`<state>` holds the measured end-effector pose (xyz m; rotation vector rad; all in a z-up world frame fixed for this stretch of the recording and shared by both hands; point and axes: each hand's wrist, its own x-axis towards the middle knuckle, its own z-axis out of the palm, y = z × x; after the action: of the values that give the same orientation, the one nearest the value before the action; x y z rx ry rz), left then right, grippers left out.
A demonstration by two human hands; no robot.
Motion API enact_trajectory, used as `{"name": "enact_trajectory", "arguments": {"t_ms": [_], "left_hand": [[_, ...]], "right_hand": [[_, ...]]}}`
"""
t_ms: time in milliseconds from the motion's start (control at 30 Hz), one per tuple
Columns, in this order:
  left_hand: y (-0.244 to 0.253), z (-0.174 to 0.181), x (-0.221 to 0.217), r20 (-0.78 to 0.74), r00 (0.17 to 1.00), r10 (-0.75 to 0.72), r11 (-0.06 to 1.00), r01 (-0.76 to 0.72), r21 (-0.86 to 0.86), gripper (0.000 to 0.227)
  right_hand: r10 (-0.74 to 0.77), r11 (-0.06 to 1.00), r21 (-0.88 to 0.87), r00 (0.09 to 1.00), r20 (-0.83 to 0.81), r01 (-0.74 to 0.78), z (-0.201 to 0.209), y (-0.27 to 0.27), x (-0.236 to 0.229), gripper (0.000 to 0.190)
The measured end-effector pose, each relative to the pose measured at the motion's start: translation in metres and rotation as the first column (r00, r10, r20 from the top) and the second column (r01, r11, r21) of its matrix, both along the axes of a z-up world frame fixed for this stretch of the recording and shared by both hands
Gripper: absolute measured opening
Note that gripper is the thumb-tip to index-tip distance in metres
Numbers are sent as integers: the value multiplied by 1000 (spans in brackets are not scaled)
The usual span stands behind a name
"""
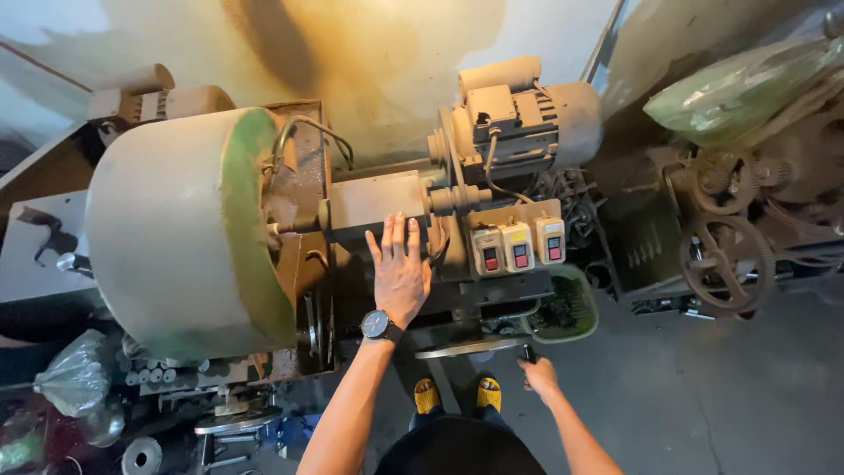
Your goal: The person operates a large industrial lathe machine in a workshop. They adjust the chuck, press buttons on the control panel, and rotate a handwheel to control the machine's movement.
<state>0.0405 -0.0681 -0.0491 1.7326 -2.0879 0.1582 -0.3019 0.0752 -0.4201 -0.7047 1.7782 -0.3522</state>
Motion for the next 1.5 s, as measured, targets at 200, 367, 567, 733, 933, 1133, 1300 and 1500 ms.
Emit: {"name": "enact_trajectory", "arguments": {"t_ms": [200,367,567,733,933,1133,1300,1500], "left_hand": [[1,3,2,49,999,-9,998,6,68,88],[0,0,7,59,998,11,999,-13,34,89],[4,7,19,61,997,37,998,-40,50,91],[3,0,24,63,997,50,997,-53,52,91],[2,-14,17,68,998,1,1000,-3,23,91],[-2,-9,2,71,997,3,1000,-5,24,94],[0,-1,0,113,994,1,999,-6,47,96],[1,0,5,159,987,6,996,-19,84,98]], "right_hand": [[124,992,29,965,-233,-121,18,-5,8,45],[-60,998,-24,981,183,65,59,27,88,32],[39,999,-16,904,427,-36,48,42,224,33],[120,932,248,871,476,-264,39,32,238,34],[56,985,105,825,562,-138,96,30,124,28],[59,998,-37,929,366,-49,62,7,9,33],[13,1000,28,998,-62,-11,4,-3,0,40],[250,953,-59,883,-397,-296,-5,4,6,44]]}}
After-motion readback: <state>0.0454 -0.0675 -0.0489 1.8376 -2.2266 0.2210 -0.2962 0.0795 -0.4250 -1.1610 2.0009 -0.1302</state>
